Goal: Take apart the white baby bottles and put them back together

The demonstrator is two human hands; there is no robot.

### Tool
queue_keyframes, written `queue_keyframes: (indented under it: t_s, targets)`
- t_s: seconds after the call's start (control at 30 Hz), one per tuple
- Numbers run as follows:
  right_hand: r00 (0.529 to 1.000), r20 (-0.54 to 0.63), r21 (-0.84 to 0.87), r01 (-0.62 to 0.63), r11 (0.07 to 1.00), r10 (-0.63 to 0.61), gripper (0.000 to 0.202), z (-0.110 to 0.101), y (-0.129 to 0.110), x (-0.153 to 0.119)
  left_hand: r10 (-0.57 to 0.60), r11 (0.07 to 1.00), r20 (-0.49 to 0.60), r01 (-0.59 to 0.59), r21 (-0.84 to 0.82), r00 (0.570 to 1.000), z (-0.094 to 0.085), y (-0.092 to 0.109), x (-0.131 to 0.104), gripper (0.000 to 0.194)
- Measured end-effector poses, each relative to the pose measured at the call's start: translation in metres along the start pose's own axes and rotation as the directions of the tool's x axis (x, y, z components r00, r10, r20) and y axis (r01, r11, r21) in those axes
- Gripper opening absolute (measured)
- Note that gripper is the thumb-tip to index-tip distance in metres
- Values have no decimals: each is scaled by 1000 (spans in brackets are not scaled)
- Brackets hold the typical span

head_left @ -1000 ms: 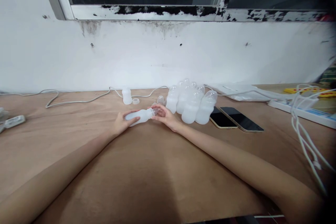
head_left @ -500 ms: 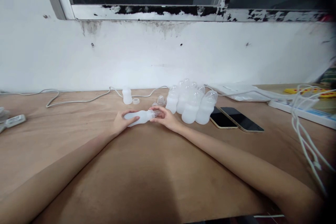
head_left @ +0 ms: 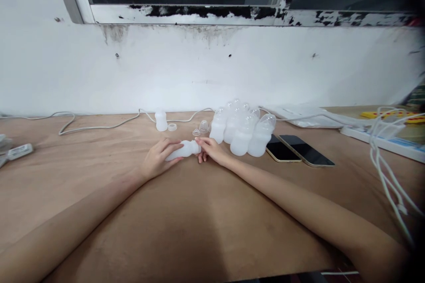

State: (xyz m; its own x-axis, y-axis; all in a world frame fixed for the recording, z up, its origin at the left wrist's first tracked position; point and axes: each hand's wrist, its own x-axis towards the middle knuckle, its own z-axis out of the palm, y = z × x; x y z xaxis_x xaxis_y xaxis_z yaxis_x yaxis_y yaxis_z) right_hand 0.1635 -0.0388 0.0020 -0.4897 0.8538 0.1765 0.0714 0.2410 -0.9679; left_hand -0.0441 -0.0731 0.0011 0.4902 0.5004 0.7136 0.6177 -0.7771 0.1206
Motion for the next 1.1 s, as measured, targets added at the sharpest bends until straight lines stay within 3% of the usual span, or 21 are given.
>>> queue_keyframes:
  t_s: [0.13,0.23,0.33,0.47,0.6,0.7,0.77,0.87,0.97,1.1]
  targets:
    - [994,-35,108,106,988,-103,36,-1,-4,-3,-187,982,1,187,-37,982,0,-1,3,44]
    - [988,8,116,155,981,-157,40,-1,-7,-5,-295,954,68,298,-37,953,1,-3,5,48]
    - [997,22,10,75,997,-76,28,-1,-5,-3,-264,963,110,268,-16,958,2,-5,4,48]
    - [1000,6,-127,-4,992,5,37,-1,-2,-1,-188,981,114,193,-32,976,3,-6,2,47]
    - [995,-1,-83,103,991,-104,29,-1,-4,-3,-238,968,111,245,-51,965,1,-5,5,45]
    - [978,6,-37,210,977,-210,41,1,-6,-4,-298,950,123,306,-58,947,-1,-4,7,44]
    - [979,15,-64,202,977,-201,39,1,-6,-4,-280,956,120,288,-60,952,-1,-4,7,43]
    - [996,-2,-132,87,987,-88,25,1,-5,-4,-185,980,94,190,-58,978,2,-5,4,44]
    - [1000,19,-190,11,982,-7,34,0,-5,-4,-118,992,71,122,-45,990,4,-5,2,42]
    - [993,17,-121,120,985,-119,29,0,-8,-5,-196,979,74,199,-40,978,2,-5,4,42]
